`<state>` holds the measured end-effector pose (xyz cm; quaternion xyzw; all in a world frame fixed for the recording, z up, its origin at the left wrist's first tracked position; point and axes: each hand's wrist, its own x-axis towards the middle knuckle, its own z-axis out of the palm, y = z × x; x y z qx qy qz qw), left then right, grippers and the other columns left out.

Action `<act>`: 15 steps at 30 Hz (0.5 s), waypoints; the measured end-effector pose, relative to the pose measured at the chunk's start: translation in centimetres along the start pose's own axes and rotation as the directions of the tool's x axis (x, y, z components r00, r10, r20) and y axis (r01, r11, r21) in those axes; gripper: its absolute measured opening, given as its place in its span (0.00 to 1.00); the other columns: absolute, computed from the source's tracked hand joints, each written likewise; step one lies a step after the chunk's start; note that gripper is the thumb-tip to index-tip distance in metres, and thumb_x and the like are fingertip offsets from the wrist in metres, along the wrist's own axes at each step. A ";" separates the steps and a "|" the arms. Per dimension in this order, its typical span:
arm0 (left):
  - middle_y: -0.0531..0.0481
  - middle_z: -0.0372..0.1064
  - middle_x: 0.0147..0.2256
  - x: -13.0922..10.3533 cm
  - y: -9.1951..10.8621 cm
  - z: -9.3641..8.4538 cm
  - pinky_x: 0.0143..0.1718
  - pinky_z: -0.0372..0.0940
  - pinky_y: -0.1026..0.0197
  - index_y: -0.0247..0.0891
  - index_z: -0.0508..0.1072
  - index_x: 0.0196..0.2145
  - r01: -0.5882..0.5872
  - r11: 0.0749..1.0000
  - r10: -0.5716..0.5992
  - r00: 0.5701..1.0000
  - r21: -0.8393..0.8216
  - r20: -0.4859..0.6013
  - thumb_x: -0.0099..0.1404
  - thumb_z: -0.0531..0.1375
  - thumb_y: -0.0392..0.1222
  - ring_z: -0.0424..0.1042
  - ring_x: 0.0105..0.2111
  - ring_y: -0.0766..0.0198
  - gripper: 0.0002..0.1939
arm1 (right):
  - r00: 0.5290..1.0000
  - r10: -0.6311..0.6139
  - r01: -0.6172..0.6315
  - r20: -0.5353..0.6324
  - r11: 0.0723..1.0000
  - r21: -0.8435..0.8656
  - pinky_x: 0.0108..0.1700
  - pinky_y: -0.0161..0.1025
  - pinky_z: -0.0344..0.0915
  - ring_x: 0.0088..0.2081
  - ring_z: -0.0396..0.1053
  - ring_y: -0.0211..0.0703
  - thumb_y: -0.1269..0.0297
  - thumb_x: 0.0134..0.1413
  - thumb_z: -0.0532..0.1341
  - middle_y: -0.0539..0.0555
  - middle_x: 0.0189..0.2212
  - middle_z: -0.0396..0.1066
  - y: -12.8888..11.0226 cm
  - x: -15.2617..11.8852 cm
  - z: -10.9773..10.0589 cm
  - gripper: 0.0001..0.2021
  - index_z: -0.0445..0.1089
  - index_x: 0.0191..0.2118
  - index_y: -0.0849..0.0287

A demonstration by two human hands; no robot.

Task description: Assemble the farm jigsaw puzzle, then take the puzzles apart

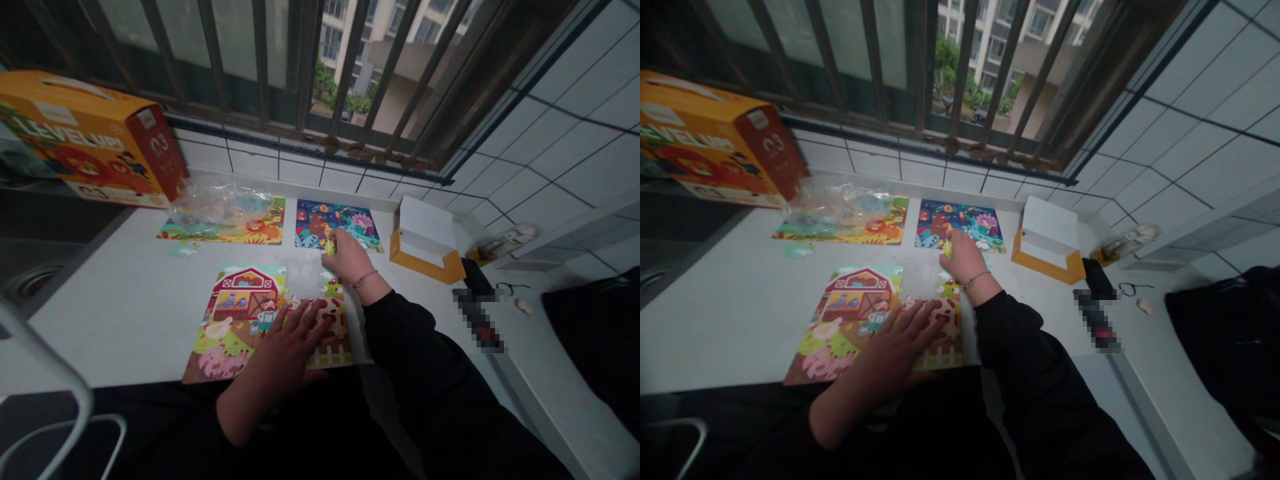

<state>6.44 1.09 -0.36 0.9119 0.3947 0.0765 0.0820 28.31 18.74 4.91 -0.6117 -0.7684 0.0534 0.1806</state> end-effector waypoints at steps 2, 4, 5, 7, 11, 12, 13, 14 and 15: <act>0.43 0.42 0.81 0.0 -0.1 -0.1 0.76 0.46 0.31 0.51 0.51 0.80 0.000 1.000 0.000 1.000 -0.007 0.014 0.68 0.67 0.67 0.44 0.79 0.36 0.52 | 0.997 0.051 -0.052 -0.064 0.999 -0.003 0.55 0.47 0.70 0.50 0.72 0.53 0.65 0.59 0.68 0.62 0.51 0.74 1.5 -0.7 -0.9 0.22 0.67 0.58 0.59; 0.43 0.41 0.81 0.2 -0.2 -0.2 0.76 0.46 0.31 0.51 0.52 0.80 0.002 1.000 -0.001 0.999 -0.014 0.038 0.68 0.67 0.68 0.44 0.79 0.36 0.52 | 0.991 0.119 -0.122 -0.061 0.991 -0.057 0.56 0.47 0.69 0.51 0.72 0.55 0.65 0.59 0.67 0.63 0.50 0.73 3.4 -1.7 -1.6 0.22 0.67 0.57 0.61; 0.43 0.41 0.81 0.2 -0.3 -0.3 0.76 0.46 0.30 0.51 0.52 0.80 0.002 1.000 -0.001 0.999 -0.017 0.051 0.67 0.67 0.69 0.44 0.79 0.35 0.52 | 0.987 0.157 -0.160 -0.042 0.983 -0.095 0.56 0.48 0.69 0.52 0.72 0.56 0.65 0.59 0.67 0.64 0.50 0.73 4.3 -2.2 -1.9 0.21 0.68 0.57 0.61; 0.42 0.42 0.81 0.4 -0.6 -0.5 0.76 0.46 0.30 0.51 0.54 0.79 -0.002 1.000 0.003 0.997 -0.023 0.075 0.66 0.67 0.71 0.44 0.79 0.34 0.53 | 0.975 0.224 -0.222 -0.011 0.960 -0.168 0.58 0.49 0.68 0.53 0.72 0.58 0.66 0.59 0.67 0.66 0.51 0.73 6.0 -3.3 -2.0 0.20 0.70 0.56 0.62; 0.41 0.44 0.80 0.7 -0.9 -0.8 0.76 0.46 0.30 0.50 0.56 0.79 -0.009 1.000 0.011 0.997 -0.026 0.072 0.65 0.67 0.73 0.45 0.79 0.34 0.53 | 0.971 0.238 -0.232 0.001 0.949 -0.214 0.62 0.52 0.67 0.55 0.72 0.60 0.69 0.64 0.63 0.68 0.52 0.74 6.9 -5.4 -1.4 0.16 0.75 0.55 0.64; 0.41 0.45 0.80 0.8 -0.9 -0.7 0.76 0.46 0.30 0.50 0.56 0.79 -0.009 1.000 0.011 0.998 -0.025 0.066 0.65 0.66 0.73 0.45 0.79 0.35 0.53 | 0.979 0.202 -0.203 -0.023 0.961 -0.189 0.63 0.52 0.67 0.56 0.71 0.60 0.69 0.65 0.62 0.68 0.52 0.74 6.5 -6.0 -1.3 0.14 0.77 0.54 0.64; 0.42 0.45 0.80 0.8 -0.9 -0.7 0.76 0.46 0.31 0.50 0.56 0.79 -0.010 1.000 0.011 0.998 -0.025 0.060 0.66 0.66 0.73 0.44 0.79 0.35 0.53 | 0.987 0.150 -0.156 -0.050 0.976 -0.152 0.63 0.52 0.67 0.56 0.71 0.60 0.69 0.67 0.61 0.68 0.53 0.74 6.0 -6.4 -1.1 0.13 0.78 0.53 0.63; 0.42 0.45 0.80 0.7 -0.9 -0.6 0.76 0.46 0.31 0.51 0.56 0.79 -0.012 1.000 0.013 0.999 -0.026 0.053 0.66 0.66 0.72 0.45 0.79 0.35 0.52 | 0.994 0.083 -0.090 -0.066 0.990 -0.108 0.63 0.51 0.67 0.57 0.71 0.59 0.69 0.69 0.60 0.67 0.53 0.75 5.3 -6.8 -1.0 0.13 0.79 0.52 0.62; 0.42 0.45 0.80 0.7 -0.8 -0.5 0.76 0.47 0.31 0.51 0.56 0.79 -0.013 1.000 0.014 0.999 -0.027 0.043 0.67 0.65 0.72 0.45 0.79 0.35 0.51 | 0.998 0.007 -0.011 -0.061 0.998 -0.063 0.63 0.50 0.67 0.56 0.72 0.57 0.68 0.71 0.59 0.65 0.53 0.76 4.5 -7.2 -0.9 0.12 0.79 0.51 0.61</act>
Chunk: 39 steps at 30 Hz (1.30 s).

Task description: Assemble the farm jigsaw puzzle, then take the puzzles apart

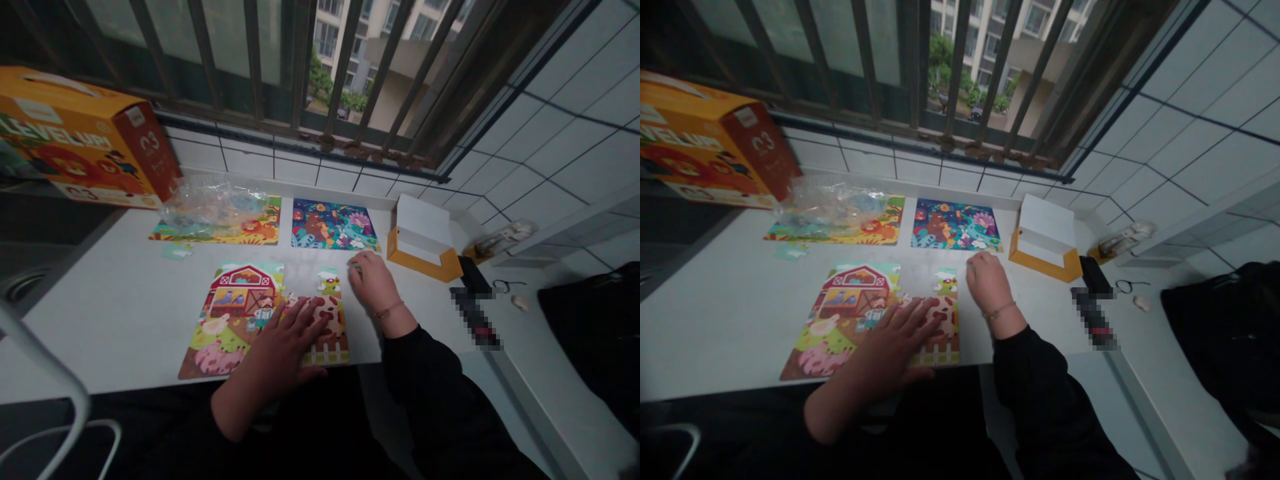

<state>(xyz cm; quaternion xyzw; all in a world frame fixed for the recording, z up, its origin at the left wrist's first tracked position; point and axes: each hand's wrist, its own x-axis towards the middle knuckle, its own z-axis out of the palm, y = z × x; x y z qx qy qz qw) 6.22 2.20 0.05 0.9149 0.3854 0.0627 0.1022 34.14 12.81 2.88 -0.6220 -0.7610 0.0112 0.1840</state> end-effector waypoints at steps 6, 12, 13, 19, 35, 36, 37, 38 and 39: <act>0.45 0.42 0.81 -0.3 0.3 0.2 0.76 0.44 0.30 0.53 0.53 0.80 0.011 1.000 -0.011 0.999 0.002 -0.044 0.71 0.64 0.67 0.43 0.79 0.36 0.48 | 0.955 -0.229 0.217 0.188 0.973 0.083 0.67 0.49 0.66 0.58 0.74 0.52 0.72 0.72 0.58 0.61 0.56 0.80 -3.0 -0.8 0.6 0.16 0.82 0.54 0.59; 0.44 0.43 0.81 -0.4 0.3 0.1 0.76 0.46 0.31 0.52 0.52 0.80 0.019 1.000 -0.019 1.000 -0.007 -0.019 0.71 0.64 0.67 0.43 0.79 0.37 0.48 | 0.938 -0.210 0.207 0.276 0.978 0.039 0.71 0.50 0.64 0.67 0.71 0.52 0.75 0.70 0.58 0.61 0.68 0.73 -2.7 -0.3 1.5 0.24 0.75 0.66 0.59; 0.44 0.44 0.81 -0.4 0.3 0.1 0.76 0.47 0.31 0.52 0.52 0.80 0.022 1.000 -0.022 1.000 -0.008 -0.018 0.71 0.64 0.66 0.43 0.79 0.37 0.47 | 0.939 -0.209 0.207 0.272 0.978 0.039 0.72 0.50 0.64 0.67 0.71 0.52 0.75 0.70 0.58 0.61 0.68 0.73 -2.6 -0.2 1.5 0.23 0.76 0.66 0.60; 0.40 0.46 0.80 0.5 1.5 0.1 0.76 0.45 0.28 0.45 0.61 0.76 0.057 0.998 -0.057 0.997 -0.021 -0.043 0.69 0.65 0.68 0.45 0.79 0.33 0.46 | 0.953 -0.229 0.215 0.197 0.972 0.091 0.72 0.51 0.64 0.66 0.72 0.51 0.72 0.72 0.60 0.63 0.65 0.75 -1.9 0.4 2.1 0.19 0.79 0.62 0.60; 0.38 0.45 0.80 3.0 2.4 1.5 0.79 0.39 0.33 0.40 0.54 0.79 0.010 0.997 -0.013 0.999 -0.078 -0.037 0.71 0.62 0.70 0.43 0.80 0.40 0.51 | 0.948 -0.272 0.234 0.167 0.948 0.216 0.70 0.52 0.62 0.63 0.72 0.53 0.71 0.69 0.65 0.62 0.61 0.78 0.1 2.4 2.5 0.17 0.76 0.61 0.61; 0.38 0.45 0.80 3.0 2.4 1.5 0.79 0.39 0.33 0.40 0.54 0.79 0.011 0.997 -0.014 0.999 -0.079 -0.041 0.71 0.62 0.69 0.44 0.80 0.40 0.51 | 0.946 -0.274 0.236 0.172 0.948 0.213 0.69 0.52 0.62 0.62 0.72 0.53 0.71 0.69 0.65 0.62 0.61 0.77 0.2 2.6 2.5 0.17 0.76 0.61 0.61; 0.38 0.45 0.80 2.9 2.4 1.6 0.79 0.40 0.33 0.40 0.54 0.79 0.011 0.997 -0.015 0.999 -0.079 -0.047 0.71 0.62 0.69 0.44 0.80 0.40 0.50 | 0.944 -0.278 0.239 0.176 0.947 0.214 0.69 0.52 0.63 0.62 0.72 0.53 0.72 0.69 0.65 0.62 0.60 0.78 0.3 2.7 2.5 0.17 0.76 0.61 0.61; 0.38 0.45 0.80 2.9 2.4 1.6 0.79 0.40 0.33 0.40 0.54 0.79 0.011 0.997 -0.016 0.998 -0.080 -0.053 0.71 0.62 0.69 0.44 0.80 0.40 0.50 | 0.942 -0.286 0.246 0.176 0.945 0.216 0.68 0.52 0.63 0.61 0.72 0.52 0.72 0.69 0.64 0.62 0.60 0.78 0.4 2.8 2.6 0.17 0.76 0.61 0.60; 0.39 0.45 0.80 2.9 2.4 1.7 0.79 0.40 0.33 0.41 0.54 0.79 0.012 0.997 -0.017 0.998 -0.082 -0.058 0.71 0.62 0.68 0.44 0.80 0.40 0.50 | 0.939 -0.295 0.256 0.174 0.942 0.218 0.68 0.52 0.63 0.61 0.71 0.52 0.72 0.69 0.64 0.61 0.59 0.78 0.4 2.9 2.6 0.17 0.76 0.61 0.59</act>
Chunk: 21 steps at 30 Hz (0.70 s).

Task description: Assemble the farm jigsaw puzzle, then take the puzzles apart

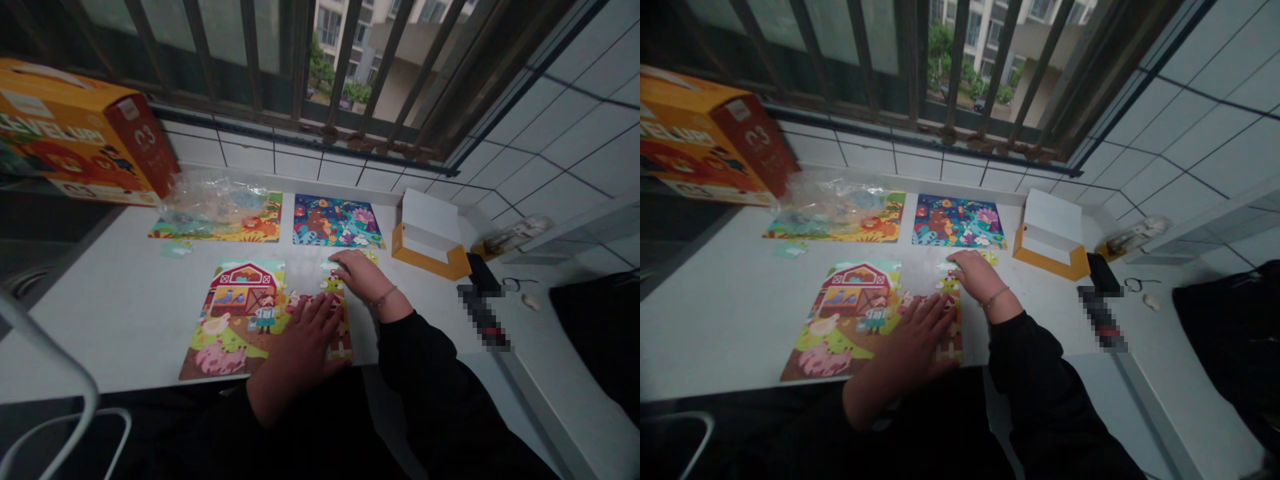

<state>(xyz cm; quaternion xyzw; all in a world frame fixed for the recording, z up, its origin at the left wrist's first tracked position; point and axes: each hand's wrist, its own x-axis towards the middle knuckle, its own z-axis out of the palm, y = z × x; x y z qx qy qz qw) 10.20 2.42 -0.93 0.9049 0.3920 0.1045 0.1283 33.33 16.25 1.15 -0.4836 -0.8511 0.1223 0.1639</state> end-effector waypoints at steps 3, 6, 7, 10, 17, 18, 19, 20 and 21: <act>0.39 0.46 0.80 0.0 0.0 0.1 0.79 0.40 0.34 0.42 0.54 0.79 -0.002 1.000 0.002 1.000 -0.005 -0.005 0.71 0.62 0.68 0.44 0.80 0.40 0.49 | 1.000 -0.023 0.023 -0.007 1.000 -0.009 0.67 0.51 0.64 0.61 0.69 0.53 0.71 0.70 0.64 0.61 0.58 0.76 0.1 0.0 0.0 0.17 0.76 0.61 0.58; 0.40 0.46 0.80 0.0 0.0 0.0 0.79 0.39 0.34 0.42 0.54 0.79 0.004 1.000 -0.004 1.000 -0.012 0.000 0.70 0.63 0.67 0.44 0.80 0.40 0.50 | 1.000 -0.018 0.018 -0.011 1.000 -0.016 0.66 0.51 0.64 0.61 0.69 0.53 0.72 0.70 0.63 0.62 0.58 0.75 -0.1 -0.3 -0.1 0.17 0.75 0.61 0.57; 0.40 0.45 0.80 0.1 0.0 -0.1 0.79 0.39 0.34 0.42 0.54 0.79 0.008 1.000 -0.007 1.000 -0.013 0.005 0.70 0.63 0.67 0.44 0.80 0.40 0.50 | 1.000 -0.022 0.022 -0.010 1.000 -0.011 0.66 0.51 0.64 0.61 0.69 0.52 0.72 0.71 0.62 0.62 0.57 0.75 -0.2 -0.5 -0.2 0.17 0.76 0.61 0.57; 0.40 0.45 0.80 0.2 0.0 -0.2 0.79 0.40 0.34 0.41 0.54 0.79 0.014 1.000 -0.014 1.000 -0.010 0.021 0.70 0.63 0.68 0.44 0.80 0.40 0.50 | 0.999 -0.052 0.052 0.001 0.999 0.003 0.66 0.50 0.64 0.61 0.69 0.52 0.68 0.74 0.61 0.61 0.57 0.75 -0.5 -1.0 -0.3 0.13 0.78 0.57 0.56; 0.40 0.45 0.80 0.2 0.1 -0.2 0.79 0.40 0.33 0.42 0.54 0.79 0.014 1.000 -0.014 0.999 -0.005 0.031 0.70 0.62 0.70 0.44 0.80 0.39 0.51 | 0.999 -0.043 0.043 -0.003 0.999 -0.020 0.67 0.52 0.64 0.61 0.71 0.52 0.67 0.74 0.62 0.61 0.58 0.76 -0.4 -1.6 0.1 0.11 0.83 0.50 0.54; 0.40 0.44 0.80 0.2 0.1 -0.3 0.79 0.39 0.34 0.41 0.54 0.79 0.015 1.000 -0.015 0.999 -0.003 0.034 0.70 0.62 0.70 0.44 0.80 0.39 0.51 | 0.999 -0.039 0.039 -0.004 0.999 -0.028 0.67 0.52 0.64 0.61 0.71 0.53 0.68 0.73 0.62 0.61 0.59 0.76 -0.6 -1.7 0.1 0.11 0.84 0.50 0.54; 0.39 0.44 0.80 0.2 0.1 -0.3 0.79 0.39 0.34 0.41 0.53 0.79 0.016 1.000 -0.016 0.999 0.000 0.035 0.70 0.62 0.70 0.44 0.80 0.39 0.51 | 0.999 -0.036 0.035 -0.002 0.999 -0.040 0.67 0.53 0.64 0.61 0.71 0.53 0.69 0.72 0.62 0.61 0.59 0.76 -0.9 -1.8 0.1 0.11 0.84 0.50 0.54; 0.39 0.44 0.80 0.2 0.1 -0.3 0.79 0.39 0.33 0.40 0.53 0.79 0.017 1.000 -0.017 0.999 0.002 0.036 0.70 0.62 0.70 0.44 0.80 0.39 0.51 | 1.000 -0.031 0.031 0.000 0.998 -0.058 0.67 0.53 0.65 0.61 0.71 0.54 0.69 0.72 0.62 0.62 0.60 0.76 -1.3 -1.9 0.0 0.12 0.84 0.50 0.55; 0.39 0.44 0.80 0.3 0.1 -0.4 0.79 0.39 0.33 0.40 0.53 0.79 0.019 1.000 -0.019 0.999 0.002 0.037 0.70 0.62 0.70 0.44 0.80 0.39 0.51 | 1.000 -0.026 0.027 0.008 0.996 -0.079 0.67 0.53 0.65 0.61 0.71 0.54 0.70 0.71 0.62 0.62 0.60 0.76 -1.8 -2.0 0.0 0.12 0.84 0.50 0.55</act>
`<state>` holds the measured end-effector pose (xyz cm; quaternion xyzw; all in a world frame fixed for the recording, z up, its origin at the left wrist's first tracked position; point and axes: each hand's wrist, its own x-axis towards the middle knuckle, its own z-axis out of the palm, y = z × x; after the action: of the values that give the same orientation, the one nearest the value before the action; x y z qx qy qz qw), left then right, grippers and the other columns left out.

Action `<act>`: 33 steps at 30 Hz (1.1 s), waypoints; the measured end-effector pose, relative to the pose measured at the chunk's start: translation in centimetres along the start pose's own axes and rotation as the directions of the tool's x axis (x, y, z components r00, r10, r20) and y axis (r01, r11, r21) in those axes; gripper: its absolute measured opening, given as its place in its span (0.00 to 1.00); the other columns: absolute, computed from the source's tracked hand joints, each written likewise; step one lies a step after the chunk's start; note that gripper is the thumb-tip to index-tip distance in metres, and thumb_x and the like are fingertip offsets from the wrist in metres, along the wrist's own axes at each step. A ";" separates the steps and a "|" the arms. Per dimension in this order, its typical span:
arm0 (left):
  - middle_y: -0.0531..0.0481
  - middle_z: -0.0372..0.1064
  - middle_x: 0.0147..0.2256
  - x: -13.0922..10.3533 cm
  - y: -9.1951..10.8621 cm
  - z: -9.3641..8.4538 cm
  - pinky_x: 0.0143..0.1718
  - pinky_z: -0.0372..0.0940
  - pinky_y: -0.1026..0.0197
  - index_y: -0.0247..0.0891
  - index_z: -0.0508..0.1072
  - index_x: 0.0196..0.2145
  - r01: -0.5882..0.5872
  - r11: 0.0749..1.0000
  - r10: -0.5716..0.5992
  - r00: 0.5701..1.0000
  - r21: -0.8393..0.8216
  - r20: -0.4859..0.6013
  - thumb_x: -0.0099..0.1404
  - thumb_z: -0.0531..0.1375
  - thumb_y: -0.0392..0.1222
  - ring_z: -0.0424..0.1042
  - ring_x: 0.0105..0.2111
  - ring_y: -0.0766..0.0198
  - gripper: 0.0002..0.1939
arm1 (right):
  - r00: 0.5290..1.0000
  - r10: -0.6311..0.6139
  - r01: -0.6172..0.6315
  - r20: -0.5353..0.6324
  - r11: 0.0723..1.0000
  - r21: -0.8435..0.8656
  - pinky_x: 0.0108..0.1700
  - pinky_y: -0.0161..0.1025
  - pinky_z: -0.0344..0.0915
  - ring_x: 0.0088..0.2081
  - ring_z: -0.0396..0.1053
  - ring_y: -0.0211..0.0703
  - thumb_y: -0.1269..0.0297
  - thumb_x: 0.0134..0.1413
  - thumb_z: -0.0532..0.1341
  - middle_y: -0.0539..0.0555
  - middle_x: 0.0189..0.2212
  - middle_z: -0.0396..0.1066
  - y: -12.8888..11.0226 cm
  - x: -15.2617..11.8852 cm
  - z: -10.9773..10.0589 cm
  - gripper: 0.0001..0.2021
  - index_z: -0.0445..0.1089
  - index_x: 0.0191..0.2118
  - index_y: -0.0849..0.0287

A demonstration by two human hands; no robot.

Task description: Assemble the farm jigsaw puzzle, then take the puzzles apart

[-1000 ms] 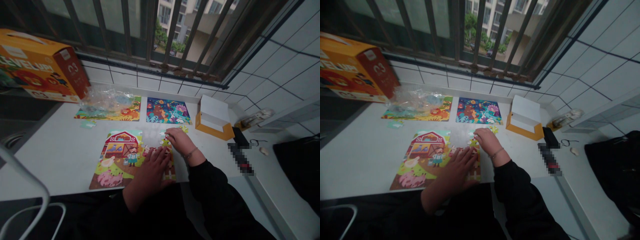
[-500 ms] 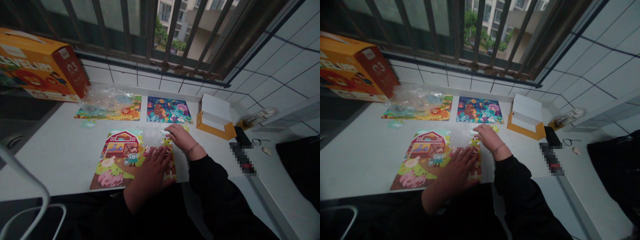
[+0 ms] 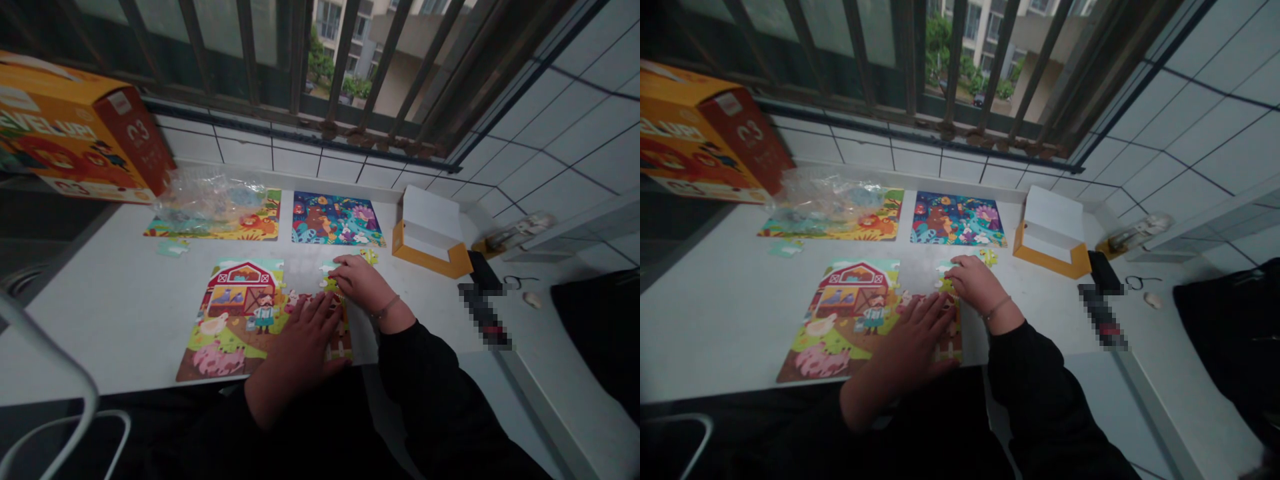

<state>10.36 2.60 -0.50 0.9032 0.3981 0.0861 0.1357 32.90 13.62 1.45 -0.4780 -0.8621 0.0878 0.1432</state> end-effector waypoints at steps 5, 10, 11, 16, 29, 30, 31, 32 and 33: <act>0.36 0.46 0.80 0.1 0.0 -0.1 0.78 0.41 0.31 0.38 0.58 0.77 -0.004 1.000 0.004 1.000 -0.010 0.003 0.70 0.61 0.71 0.46 0.79 0.38 0.49 | 0.998 0.031 -0.025 0.060 0.995 -0.101 0.67 0.52 0.67 0.62 0.71 0.56 0.68 0.74 0.58 0.66 0.62 0.75 -2.6 -1.4 0.5 0.17 0.78 0.60 0.61; 0.35 0.47 0.79 0.1 0.0 0.1 0.78 0.42 0.32 0.37 0.62 0.75 -0.027 1.000 0.027 0.998 0.012 -0.059 0.70 0.63 0.69 0.47 0.79 0.38 0.47 | 0.997 0.058 -0.048 0.059 0.986 -0.160 0.72 0.55 0.63 0.70 0.66 0.58 0.71 0.74 0.56 0.67 0.71 0.67 -3.3 -3.0 1.9 0.23 0.69 0.70 0.65; 0.35 0.47 0.79 0.1 0.0 0.1 0.78 0.43 0.32 0.37 0.62 0.75 -0.031 0.999 0.032 0.998 0.019 -0.062 0.70 0.63 0.69 0.48 0.79 0.37 0.47 | 0.996 0.064 -0.052 0.068 0.985 -0.167 0.73 0.57 0.62 0.72 0.64 0.59 0.71 0.74 0.56 0.67 0.72 0.65 -3.3 -3.1 2.1 0.24 0.68 0.71 0.66; 0.36 0.50 0.79 -0.1 0.1 0.0 0.78 0.44 0.32 0.38 0.63 0.74 -0.039 0.998 0.043 0.996 0.049 -0.084 0.72 0.61 0.69 0.49 0.78 0.38 0.45 | 0.992 0.098 -0.082 0.085 0.982 -0.173 0.73 0.63 0.61 0.74 0.61 0.63 0.70 0.76 0.53 0.66 0.75 0.61 -3.7 -3.3 2.3 0.25 0.65 0.73 0.66; 0.36 0.47 0.79 -1.3 -0.1 1.1 0.76 0.49 0.31 0.36 0.55 0.79 -0.066 0.991 0.075 0.994 0.116 -0.078 0.75 0.58 0.68 0.47 0.79 0.39 0.47 | 0.794 0.506 -0.572 -0.337 0.809 -0.134 0.59 0.55 0.69 0.56 0.72 0.65 0.59 0.68 0.66 0.71 0.55 0.74 1.6 -1.5 -1.3 0.21 0.73 0.61 0.65; 0.36 0.48 0.79 -1.2 -0.1 1.1 0.76 0.49 0.31 0.36 0.54 0.79 -0.066 0.991 0.076 0.994 0.117 -0.084 0.76 0.58 0.68 0.46 0.79 0.39 0.47 | 0.785 0.541 -0.598 -0.302 0.790 -0.140 0.58 0.55 0.69 0.56 0.72 0.65 0.58 0.68 0.67 0.71 0.55 0.74 2.1 -1.3 -1.4 0.22 0.72 0.61 0.64; 0.36 0.48 0.79 -1.2 -0.1 1.2 0.76 0.49 0.31 0.37 0.54 0.79 -0.064 0.991 0.075 0.993 0.116 -0.095 0.76 0.58 0.68 0.46 0.79 0.40 0.46 | 0.779 0.565 -0.612 -0.270 0.779 -0.136 0.58 0.54 0.69 0.55 0.73 0.64 0.58 0.68 0.67 0.71 0.54 0.74 2.6 -1.2 -1.3 0.22 0.72 0.61 0.64; 0.37 0.49 0.79 -1.2 -0.1 1.2 0.76 0.48 0.31 0.37 0.54 0.79 -0.060 0.992 0.072 0.992 0.113 -0.106 0.76 0.57 0.68 0.46 0.79 0.40 0.46 | 0.777 0.580 -0.618 -0.245 0.776 -0.124 0.57 0.53 0.70 0.54 0.73 0.63 0.58 0.68 0.66 0.70 0.53 0.75 3.0 -1.1 -1.2 0.21 0.73 0.60 0.64; 0.38 0.49 0.79 -1.1 -0.1 1.3 0.76 0.48 0.31 0.38 0.54 0.79 -0.054 0.993 0.066 0.991 0.108 -0.114 0.76 0.57 0.68 0.47 0.79 0.41 0.46 | 0.777 0.586 -0.618 -0.230 0.779 -0.105 0.57 0.53 0.70 0.53 0.74 0.62 0.59 0.68 0.66 0.69 0.52 0.76 3.4 -1.1 -1.1 0.19 0.73 0.59 0.63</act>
<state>9.90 1.56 -1.79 0.9140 0.3820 0.1223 0.0617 36.51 14.47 1.28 -0.7457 -0.6503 0.0085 0.1445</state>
